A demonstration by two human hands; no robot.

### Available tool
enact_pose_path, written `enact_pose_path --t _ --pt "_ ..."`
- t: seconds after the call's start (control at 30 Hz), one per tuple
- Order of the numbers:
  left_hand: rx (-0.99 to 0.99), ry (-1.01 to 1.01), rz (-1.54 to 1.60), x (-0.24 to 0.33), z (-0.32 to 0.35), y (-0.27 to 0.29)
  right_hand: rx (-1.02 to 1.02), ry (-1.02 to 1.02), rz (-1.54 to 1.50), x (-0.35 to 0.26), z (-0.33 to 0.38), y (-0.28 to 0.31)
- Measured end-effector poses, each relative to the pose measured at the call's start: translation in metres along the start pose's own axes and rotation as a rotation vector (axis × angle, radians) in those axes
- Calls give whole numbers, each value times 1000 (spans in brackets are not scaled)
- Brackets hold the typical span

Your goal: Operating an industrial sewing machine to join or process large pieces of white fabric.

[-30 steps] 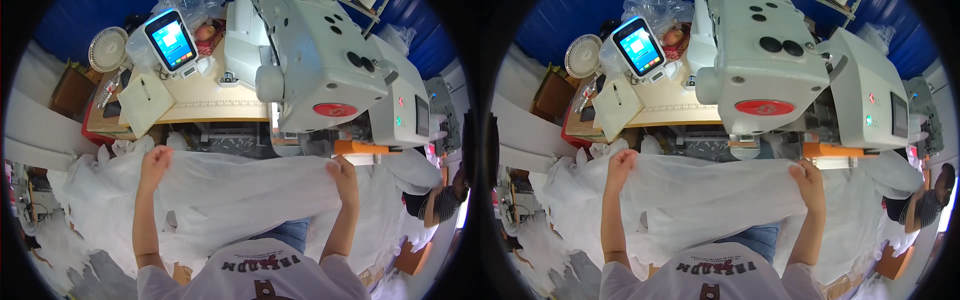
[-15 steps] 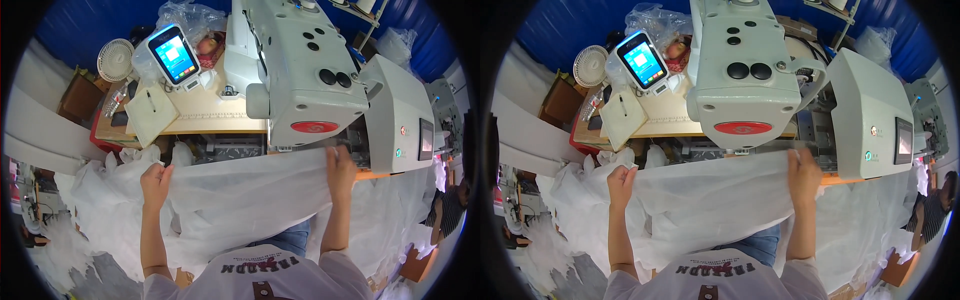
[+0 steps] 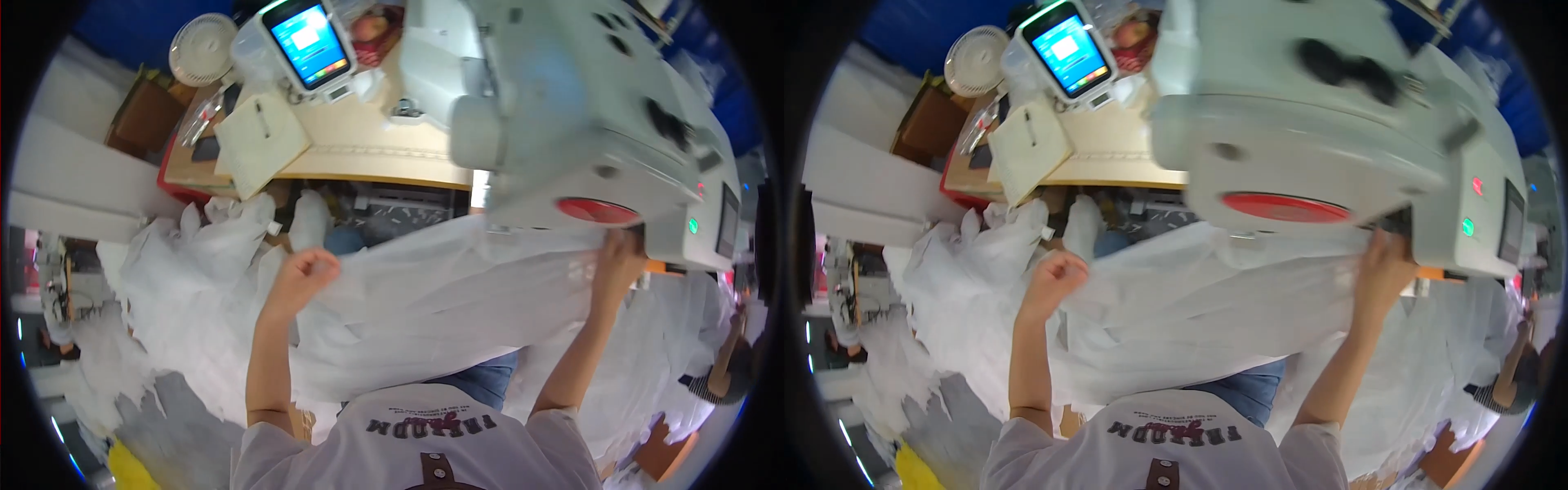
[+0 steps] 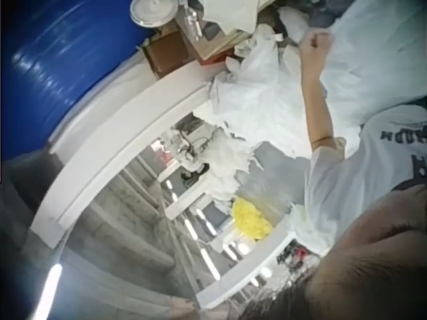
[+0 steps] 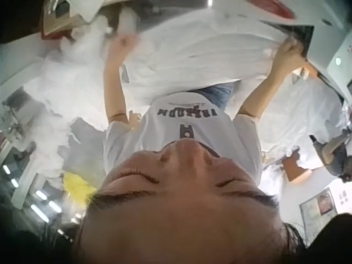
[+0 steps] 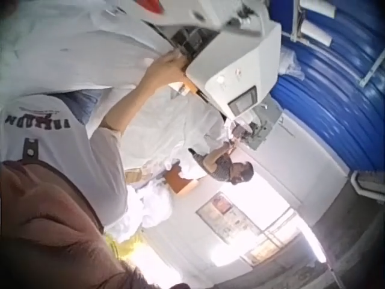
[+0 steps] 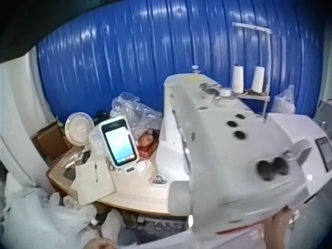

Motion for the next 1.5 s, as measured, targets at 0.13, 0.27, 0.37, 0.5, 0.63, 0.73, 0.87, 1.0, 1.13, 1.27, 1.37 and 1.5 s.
enact_pose_path --t 0.13,0.27,0.37,0.5,0.63,0.73,0.87,1.0,1.13,1.27,1.37,1.5 --pt "471 -120 -510 -82 -28 70 104 -276 -643 44 31 -12" --pt "955 349 -1428 -171 -67 105 231 -208 -725 41 40 -5" --pt "354 715 -952 -275 -57 179 222 -482 -1086 57 55 -13" --pt "577 -638 -1149 -207 53 187 -151 -780 -1716 75 109 -27" --pt "1083 -132 -1118 -216 101 198 -897 -290 -624 29 159 -66" --pt "1445 311 -1007 -216 94 211 -889 144 -270 -36 194 -105" --pt "1092 540 -880 -262 38 187 -1077 -68 -478 -39 190 -117" --pt "875 444 -652 -321 69 228 -820 -236 -176 90 192 -42" --pt "751 27 65 -236 91 197 -486 -435 165 348 195 25" --pt "774 -268 -442 -142 147 146 -693 -242 -650 263 113 29" --pt "709 -320 -445 -76 172 114 -835 160 -814 -106 96 51" --pt "597 -207 -548 -13 234 67 -697 808 -1259 -364 106 56"
Point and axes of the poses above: each hand's wrist, its own z-axis away from the middle knuckle, its own y-axis out of the back of the hand, x = y × z, the point moved 4 cm from there along -z, towards the middle knuckle, and after that the axes turned 9 degrees about -x, right-handed, at the moved point
